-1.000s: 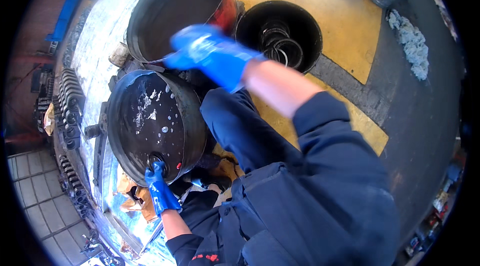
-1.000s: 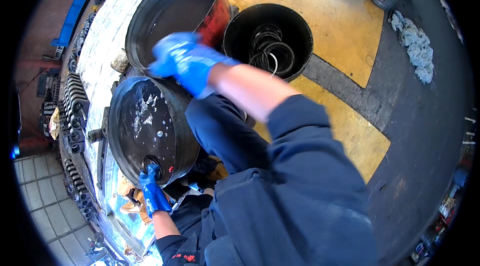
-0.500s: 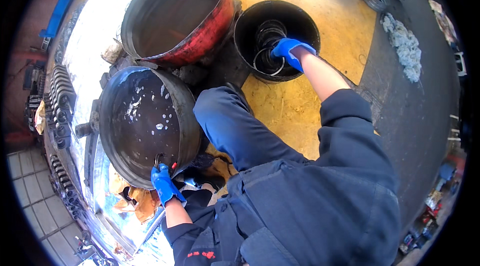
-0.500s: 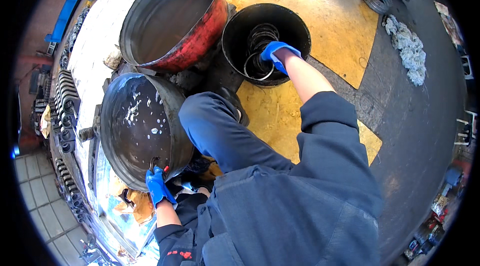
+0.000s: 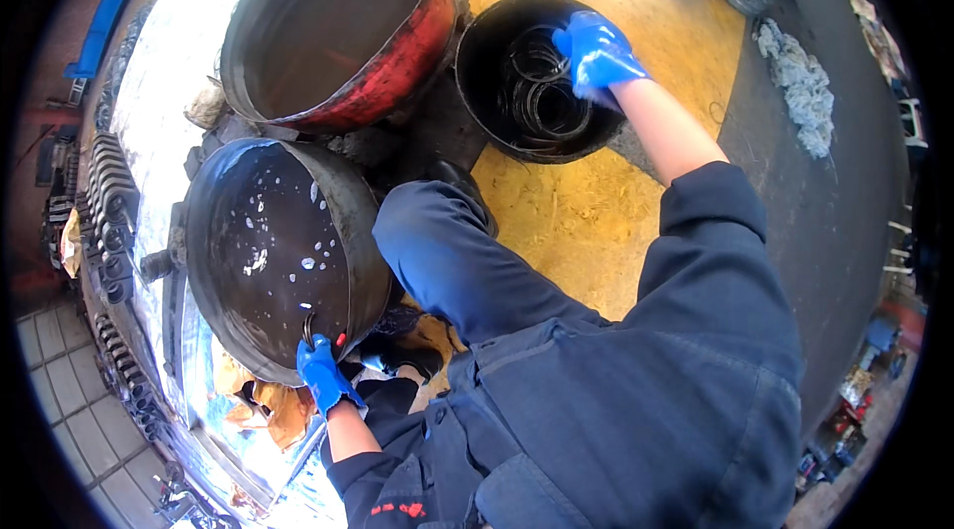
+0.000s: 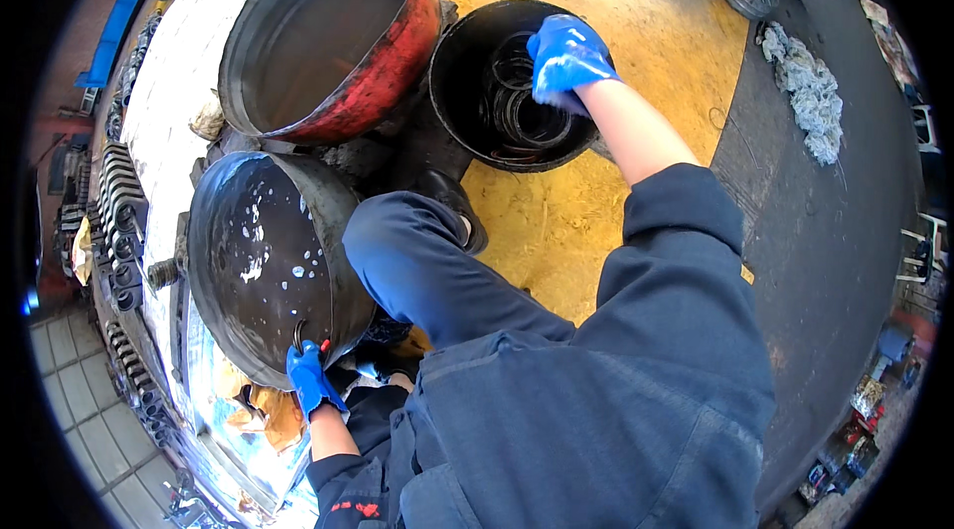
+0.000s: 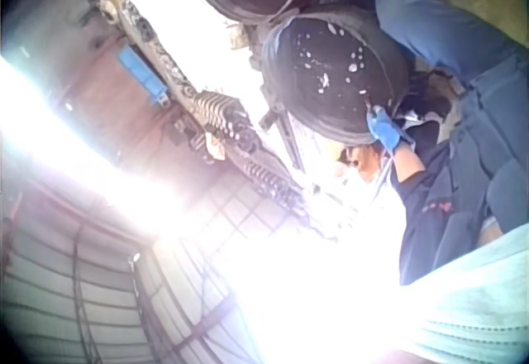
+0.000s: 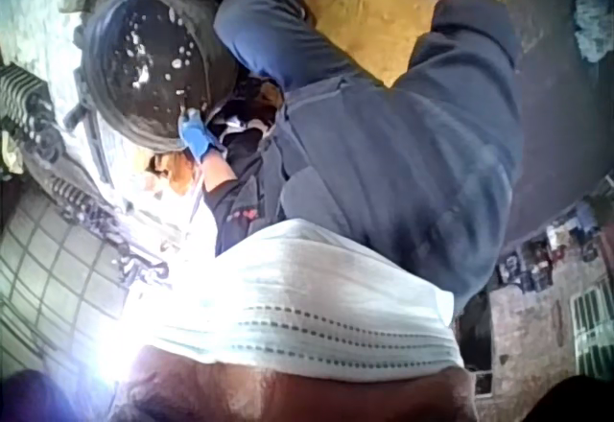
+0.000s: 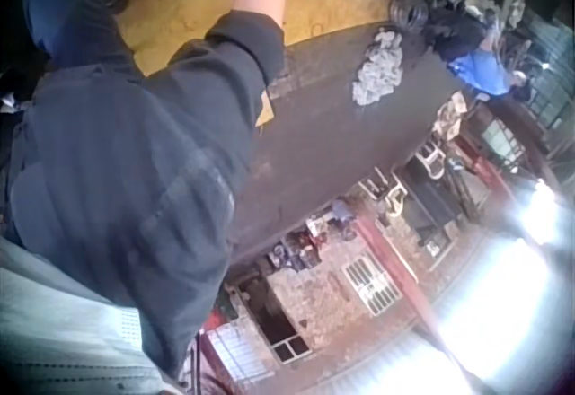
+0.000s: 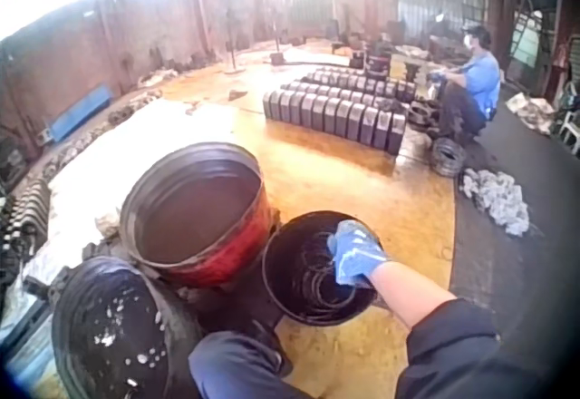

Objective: The person cleans metal rings by submerging them in a bucket of liquid and scrubbing them with a brush.

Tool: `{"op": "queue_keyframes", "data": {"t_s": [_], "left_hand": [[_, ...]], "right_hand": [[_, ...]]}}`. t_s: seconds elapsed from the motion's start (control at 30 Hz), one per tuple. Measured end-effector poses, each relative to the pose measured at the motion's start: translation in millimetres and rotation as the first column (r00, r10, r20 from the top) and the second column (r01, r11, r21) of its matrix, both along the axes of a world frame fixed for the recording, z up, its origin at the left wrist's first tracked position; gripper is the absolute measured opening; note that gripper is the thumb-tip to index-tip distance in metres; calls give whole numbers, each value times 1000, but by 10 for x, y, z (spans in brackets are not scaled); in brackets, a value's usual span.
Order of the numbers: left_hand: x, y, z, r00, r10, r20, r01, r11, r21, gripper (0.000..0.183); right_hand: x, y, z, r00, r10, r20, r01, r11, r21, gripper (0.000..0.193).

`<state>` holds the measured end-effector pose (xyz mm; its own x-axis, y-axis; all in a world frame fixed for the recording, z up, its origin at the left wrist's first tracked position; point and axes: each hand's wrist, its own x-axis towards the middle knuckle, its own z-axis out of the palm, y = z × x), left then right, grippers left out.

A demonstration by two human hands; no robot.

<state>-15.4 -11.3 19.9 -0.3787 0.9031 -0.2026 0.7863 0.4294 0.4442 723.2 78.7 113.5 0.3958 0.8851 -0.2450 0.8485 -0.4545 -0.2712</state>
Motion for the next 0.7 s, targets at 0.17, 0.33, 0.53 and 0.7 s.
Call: {"op": "queue_keyframes", "data": {"t_s": [0.17,0.33,0.53,0.7], "left_hand": [[501,-20,286,986,79,147,-81,997,7,29],[385,15,271,994,99,35,-96,991,-94,28],[409,26,224,978,153,143,-139,985,-107,30],[217,57,70,988,153,27,-145,971,-191,30]], "right_hand": [[-420,524,-383,963,243,119,-227,964,-138,23],[-831,835,-1015,805,580,125,-517,789,-333,32],[-874,897,-1216,740,-610,-285,571,793,-215,34],[-956,941,-1275,629,-734,-257,674,679,-290,33]]}}
